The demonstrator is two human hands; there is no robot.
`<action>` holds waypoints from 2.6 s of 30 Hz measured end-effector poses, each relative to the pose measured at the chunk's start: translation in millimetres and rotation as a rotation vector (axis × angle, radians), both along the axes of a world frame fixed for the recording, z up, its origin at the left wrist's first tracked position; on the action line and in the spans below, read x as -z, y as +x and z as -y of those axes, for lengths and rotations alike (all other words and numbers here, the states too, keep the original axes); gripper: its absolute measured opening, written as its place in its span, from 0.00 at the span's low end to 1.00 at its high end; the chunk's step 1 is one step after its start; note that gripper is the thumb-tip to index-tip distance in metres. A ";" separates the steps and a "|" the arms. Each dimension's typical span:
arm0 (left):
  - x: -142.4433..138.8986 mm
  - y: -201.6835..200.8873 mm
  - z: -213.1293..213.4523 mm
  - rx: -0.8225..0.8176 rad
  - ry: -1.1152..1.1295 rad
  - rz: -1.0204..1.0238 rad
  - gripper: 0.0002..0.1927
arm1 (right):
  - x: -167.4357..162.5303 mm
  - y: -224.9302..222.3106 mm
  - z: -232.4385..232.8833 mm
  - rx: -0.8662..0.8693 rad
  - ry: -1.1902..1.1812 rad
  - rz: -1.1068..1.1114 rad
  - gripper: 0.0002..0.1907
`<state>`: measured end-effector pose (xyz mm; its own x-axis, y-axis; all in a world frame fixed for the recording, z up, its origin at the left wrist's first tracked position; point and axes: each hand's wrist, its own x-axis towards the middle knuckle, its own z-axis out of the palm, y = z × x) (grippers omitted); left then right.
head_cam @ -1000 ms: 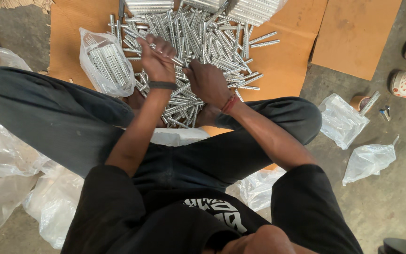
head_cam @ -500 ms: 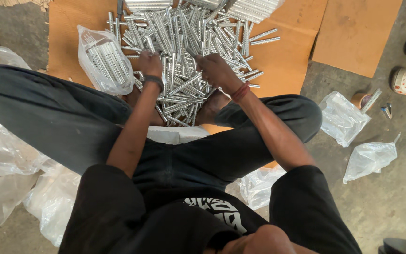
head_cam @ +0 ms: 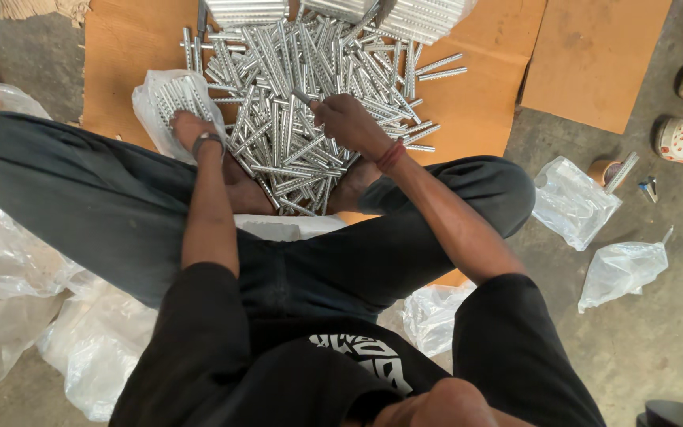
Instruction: The person sits cross-legged on the floor and repeatedly picks up small metal rods from a pile, then places them into a clear plastic bag. The person continues this sorting process for the duration of the clip.
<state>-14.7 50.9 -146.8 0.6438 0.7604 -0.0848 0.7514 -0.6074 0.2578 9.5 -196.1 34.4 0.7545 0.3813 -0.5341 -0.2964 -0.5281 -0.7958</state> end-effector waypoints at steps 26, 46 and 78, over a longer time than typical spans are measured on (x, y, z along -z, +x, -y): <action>-154.6 10.2 62.8 1.087 -0.333 0.598 0.06 | -44.5 -1.9 9.1 -0.130 -0.159 0.983 0.05; -66.5 8.9 101.2 1.267 -0.213 0.354 0.04 | 23.0 25.0 44.1 -0.910 -0.322 0.799 0.07; 9.6 -1.2 -14.7 0.125 0.351 -0.308 0.08 | -2.0 27.3 23.6 -0.014 -0.166 0.448 0.20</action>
<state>-15.9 65.6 -156.3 0.7172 0.6959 -0.0379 0.6765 -0.7082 -0.2020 36.9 -219.7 36.5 0.9200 0.3298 -0.2120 0.0643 -0.6604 -0.7482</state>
